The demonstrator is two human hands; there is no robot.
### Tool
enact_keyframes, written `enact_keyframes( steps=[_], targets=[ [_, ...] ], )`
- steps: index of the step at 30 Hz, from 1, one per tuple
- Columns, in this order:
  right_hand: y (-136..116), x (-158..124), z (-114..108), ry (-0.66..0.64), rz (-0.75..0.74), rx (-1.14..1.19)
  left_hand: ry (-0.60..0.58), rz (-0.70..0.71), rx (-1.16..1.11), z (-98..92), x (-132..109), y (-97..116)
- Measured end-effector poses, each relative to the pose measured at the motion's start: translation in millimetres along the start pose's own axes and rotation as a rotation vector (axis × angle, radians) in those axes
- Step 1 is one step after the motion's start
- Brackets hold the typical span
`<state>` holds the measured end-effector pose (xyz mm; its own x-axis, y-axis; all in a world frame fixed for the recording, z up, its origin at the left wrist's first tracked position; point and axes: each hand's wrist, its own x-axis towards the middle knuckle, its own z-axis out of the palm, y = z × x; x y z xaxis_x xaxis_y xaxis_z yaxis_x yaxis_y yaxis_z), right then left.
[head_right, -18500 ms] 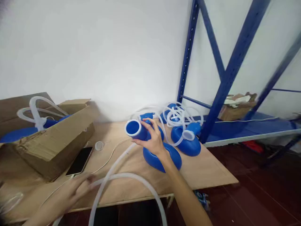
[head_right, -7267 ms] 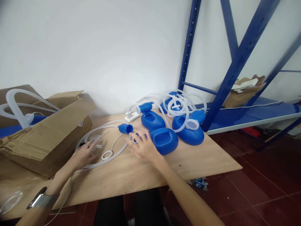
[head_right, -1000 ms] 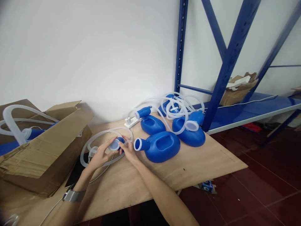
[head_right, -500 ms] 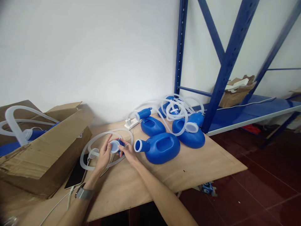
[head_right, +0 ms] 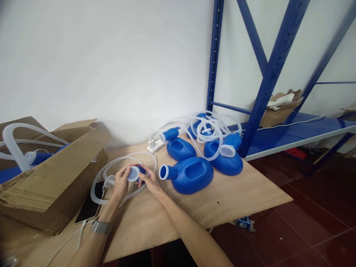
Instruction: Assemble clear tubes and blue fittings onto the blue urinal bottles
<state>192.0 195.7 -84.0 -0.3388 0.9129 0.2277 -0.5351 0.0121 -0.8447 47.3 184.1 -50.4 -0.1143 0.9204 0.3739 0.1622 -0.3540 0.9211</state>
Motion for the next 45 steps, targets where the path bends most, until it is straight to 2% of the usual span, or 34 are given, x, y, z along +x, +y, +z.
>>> enact_keyframes(
  steps=[4,10,16,24,33,38,45],
  targets=[
    [-4,1,-1,0.012,0.003,0.074,-0.051,0.071,0.039,-4.2,-4,-2],
    [-8,3,-6,0.025,0.001,0.067,0.017,0.086,0.109,1.6,-2,-14],
    [-11,0,-5,-0.066,0.012,-0.050,0.030,0.095,0.155,-0.3,-2,-19],
    [-21,-3,-7,-0.161,-0.060,-0.178,0.001,0.053,0.187,-6.4,-6,-28],
    [-2,1,-7,-0.039,-0.086,-0.224,-0.048,0.046,0.148,-3.1,-7,-35],
    [-1,-5,-8,0.009,-0.141,-0.345,-0.070,0.051,0.119,0.0,-10,-33],
    [2,-8,-10,-0.025,-0.185,-0.430,-0.098,0.059,0.047,0.3,-14,-20]
  ],
)
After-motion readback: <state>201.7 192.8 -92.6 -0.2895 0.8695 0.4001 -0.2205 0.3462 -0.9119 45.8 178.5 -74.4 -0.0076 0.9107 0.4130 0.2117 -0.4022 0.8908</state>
